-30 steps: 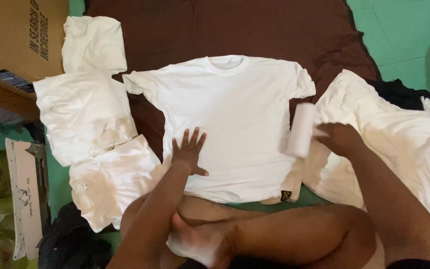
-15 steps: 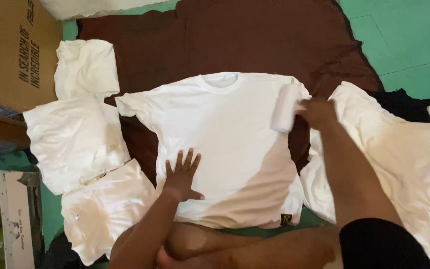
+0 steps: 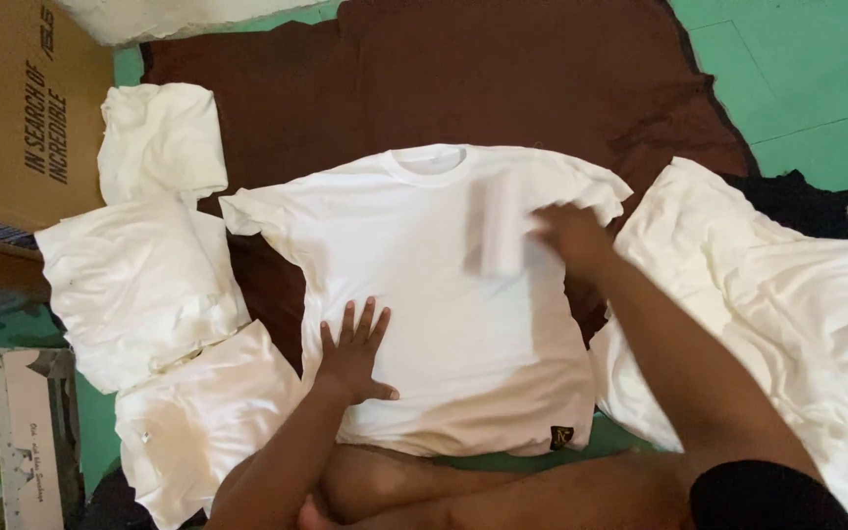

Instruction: The person sits cross-legged on the floor and uses a lint roller to clean white t-shirts. They pick up a t-shirt, roll the lint roller over the fabric to remove lint, and then fold the shirt. This process is repeated for multiple shirts.

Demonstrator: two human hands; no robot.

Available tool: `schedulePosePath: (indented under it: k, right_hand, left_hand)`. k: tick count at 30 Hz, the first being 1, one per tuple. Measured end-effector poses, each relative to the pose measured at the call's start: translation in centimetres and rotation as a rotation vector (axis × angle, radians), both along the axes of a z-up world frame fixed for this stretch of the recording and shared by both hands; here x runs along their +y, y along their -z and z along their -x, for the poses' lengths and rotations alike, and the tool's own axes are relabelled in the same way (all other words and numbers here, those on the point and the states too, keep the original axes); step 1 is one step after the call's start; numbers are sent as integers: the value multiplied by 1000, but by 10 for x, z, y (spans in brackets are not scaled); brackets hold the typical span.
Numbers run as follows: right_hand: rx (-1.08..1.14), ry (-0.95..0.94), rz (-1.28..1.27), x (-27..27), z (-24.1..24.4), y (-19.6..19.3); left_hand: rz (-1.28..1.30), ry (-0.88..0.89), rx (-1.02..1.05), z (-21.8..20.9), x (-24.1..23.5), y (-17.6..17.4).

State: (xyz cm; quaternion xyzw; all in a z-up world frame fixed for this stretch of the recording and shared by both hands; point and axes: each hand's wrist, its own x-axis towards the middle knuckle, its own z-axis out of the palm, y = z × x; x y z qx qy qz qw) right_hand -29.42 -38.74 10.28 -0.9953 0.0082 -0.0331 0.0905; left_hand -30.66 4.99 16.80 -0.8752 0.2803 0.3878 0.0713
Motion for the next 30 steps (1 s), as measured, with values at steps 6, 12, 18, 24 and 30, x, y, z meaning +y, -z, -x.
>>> schedulePosePath:
  k: [6,12,18,24,30]
  right_hand:
    - [282,-184,156,38,4,20]
    - [154,-29,302,-108,16,48]
    - [397,342,502,-201,40,47]
    - [38,219,77,-102,7,54]
    - [338,-146,95,65,7,-13]
  left_hand:
    - [-3,0,4,1,3,8]
    - [-24,14,-4,-2,1,5]
    - [-20,21,-16,1,2,14]
    - [8,2,5,1,3,10]
    - [-7,12,-14,0,3,13]
